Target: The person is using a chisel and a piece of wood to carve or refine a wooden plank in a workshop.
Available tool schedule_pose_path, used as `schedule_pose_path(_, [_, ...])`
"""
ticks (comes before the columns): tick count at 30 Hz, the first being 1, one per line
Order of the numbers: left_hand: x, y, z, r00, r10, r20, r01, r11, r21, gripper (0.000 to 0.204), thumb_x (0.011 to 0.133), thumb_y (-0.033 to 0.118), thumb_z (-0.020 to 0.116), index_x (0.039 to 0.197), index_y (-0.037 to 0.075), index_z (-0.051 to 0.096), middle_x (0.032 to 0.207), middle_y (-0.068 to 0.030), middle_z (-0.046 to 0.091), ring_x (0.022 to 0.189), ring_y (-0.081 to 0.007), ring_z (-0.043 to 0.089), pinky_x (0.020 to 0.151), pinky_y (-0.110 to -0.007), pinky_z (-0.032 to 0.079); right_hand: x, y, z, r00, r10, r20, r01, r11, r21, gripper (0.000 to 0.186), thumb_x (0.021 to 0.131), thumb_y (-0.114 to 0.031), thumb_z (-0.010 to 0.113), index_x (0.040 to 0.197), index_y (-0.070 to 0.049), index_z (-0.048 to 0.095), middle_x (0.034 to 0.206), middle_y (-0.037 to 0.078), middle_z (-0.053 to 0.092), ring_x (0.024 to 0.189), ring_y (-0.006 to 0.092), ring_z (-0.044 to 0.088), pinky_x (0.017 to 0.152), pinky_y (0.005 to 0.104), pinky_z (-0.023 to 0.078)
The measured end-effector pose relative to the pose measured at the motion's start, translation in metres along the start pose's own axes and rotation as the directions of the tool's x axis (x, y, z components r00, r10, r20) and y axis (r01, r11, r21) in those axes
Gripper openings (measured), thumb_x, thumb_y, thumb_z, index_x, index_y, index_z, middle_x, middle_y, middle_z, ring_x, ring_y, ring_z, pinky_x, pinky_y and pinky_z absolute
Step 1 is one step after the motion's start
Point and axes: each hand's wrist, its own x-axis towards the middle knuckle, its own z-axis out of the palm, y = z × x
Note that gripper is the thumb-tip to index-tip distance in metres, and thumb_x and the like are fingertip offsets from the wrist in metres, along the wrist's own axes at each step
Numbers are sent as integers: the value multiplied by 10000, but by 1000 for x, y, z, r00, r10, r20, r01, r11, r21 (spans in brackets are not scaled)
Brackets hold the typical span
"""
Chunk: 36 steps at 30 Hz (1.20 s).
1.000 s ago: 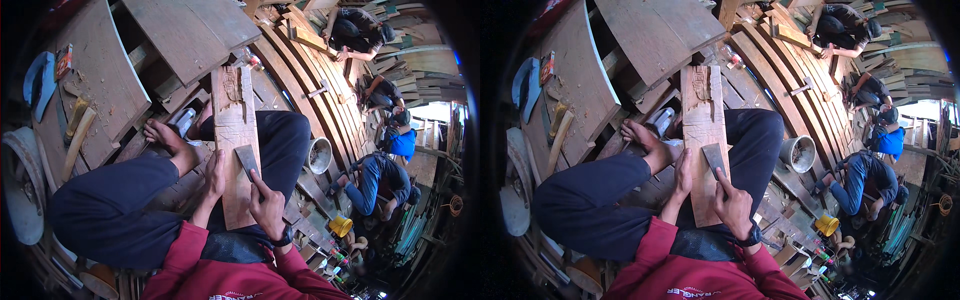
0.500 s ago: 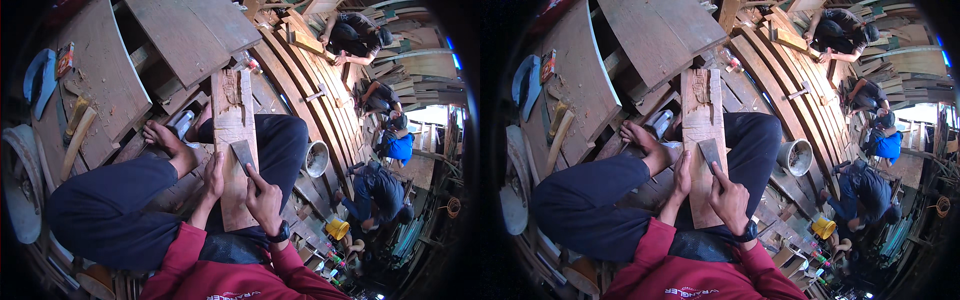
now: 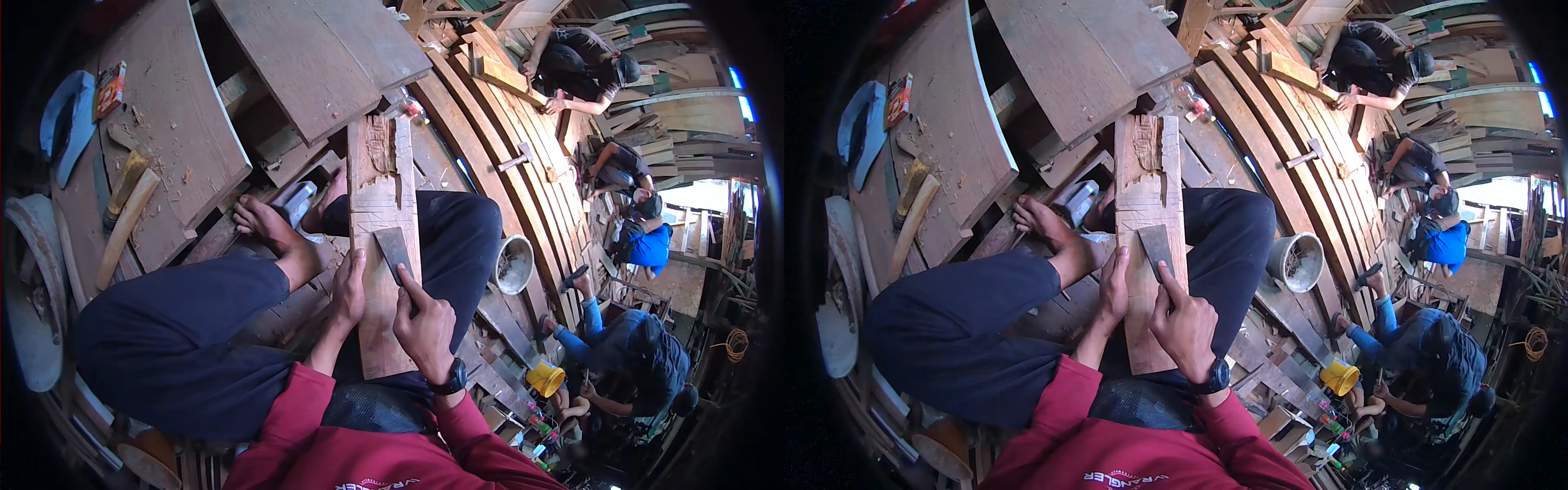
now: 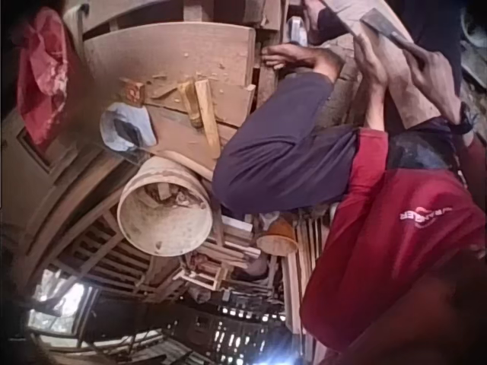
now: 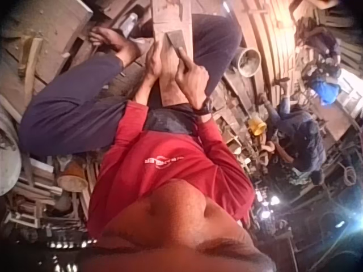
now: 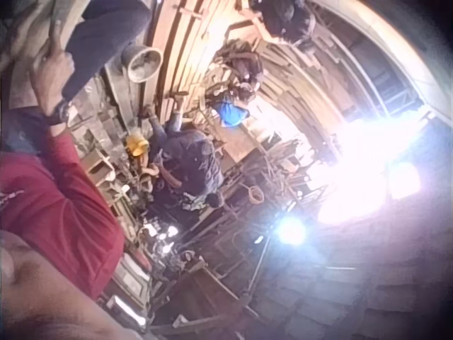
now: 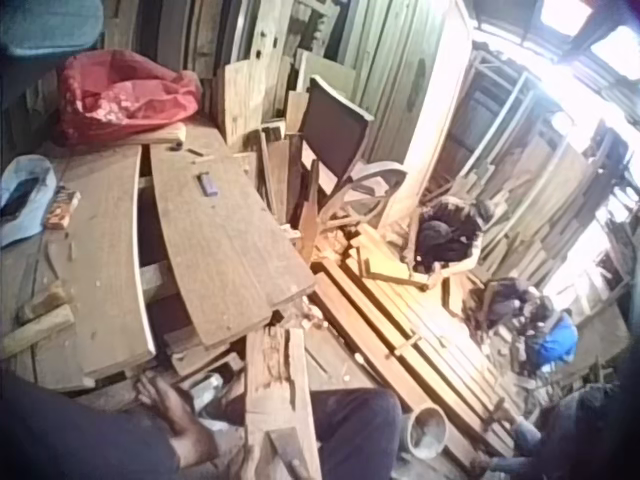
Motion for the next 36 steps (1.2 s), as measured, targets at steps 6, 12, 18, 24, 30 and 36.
schedule_pose_path(6, [2, -4, 0, 996, -73, 41, 77, 991, -106, 487, 1084, 350, 348, 1239, -51, 576, 1139, -188, 645, 1062, -252, 606, 949, -368, 444, -2, -1, 8, 998, -50, -34, 49, 998, -28, 387, 897, -132, 606, 1273, -170, 693, 587, 240, 566, 497, 381, 601, 504, 440, 463])
schedule_pose_path(12, [3, -5, 1, 998, -38, 46, 45, 988, -150, 487, 1082, 351, 364, 1267, -49, 569, 1167, -171, 644, 1073, -223, 603, 964, -347, 448, -3, -1, 15, 997, -49, -53, 47, 998, -37, 415, 895, -145, 602, 1303, -173, 672, 581, 240, 570, 489, 376, 605, 501, 449, 471])
schedule_pose_path(18, [2, 2, 2, 998, -42, 37, 46, 989, -137, 497, 1081, 355, 364, 1273, -52, 575, 1182, -169, 646, 1079, -218, 604, 969, -348, 448, -3, 8, 16, 998, -38, -47, 40, 998, 41, 421, 902, -154, 602, 1318, -183, 661, 587, 249, 569, 508, 387, 612, 518, 460, 475])
schedule_pose_path(24, [3, -7, 0, 998, -58, 29, 62, 986, -156, 507, 1078, 374, 373, 1256, -49, 588, 1161, -166, 657, 1065, -216, 609, 962, -348, 450, -1, 9, -1, 998, -13, 54, 9, 997, 77, 419, 872, -148, 667, 1290, -168, 674, 638, 206, 606, 598, 374, 642, 575, 430, 487])
schedule_pose_path(30, [0, -2, 0, 999, -29, 25, 32, 995, -100, 515, 1081, 388, 374, 1232, -55, 588, 1133, -149, 656, 1060, -196, 603, 931, -331, 462, 2, 22, 2, 982, -132, -134, 140, 988, 59, 410, 856, -63, 661, 1259, -135, 690, 700, 146, 584, 642, 311, 623, 619, 406, 488])
schedule_pose_path(36, [1, 1, 2, 998, -63, 26, 66, 991, -118, 510, 1079, 377, 383, 1254, -58, 585, 1165, -156, 652, 1070, -202, 599, 948, -329, 453, 11, 26, 5, 974, -159, -159, 193, 953, 235, 411, 881, -53, 626, 1289, -94, 664, 736, 174, 649, 600, 290, 627, 603, 391, 487])
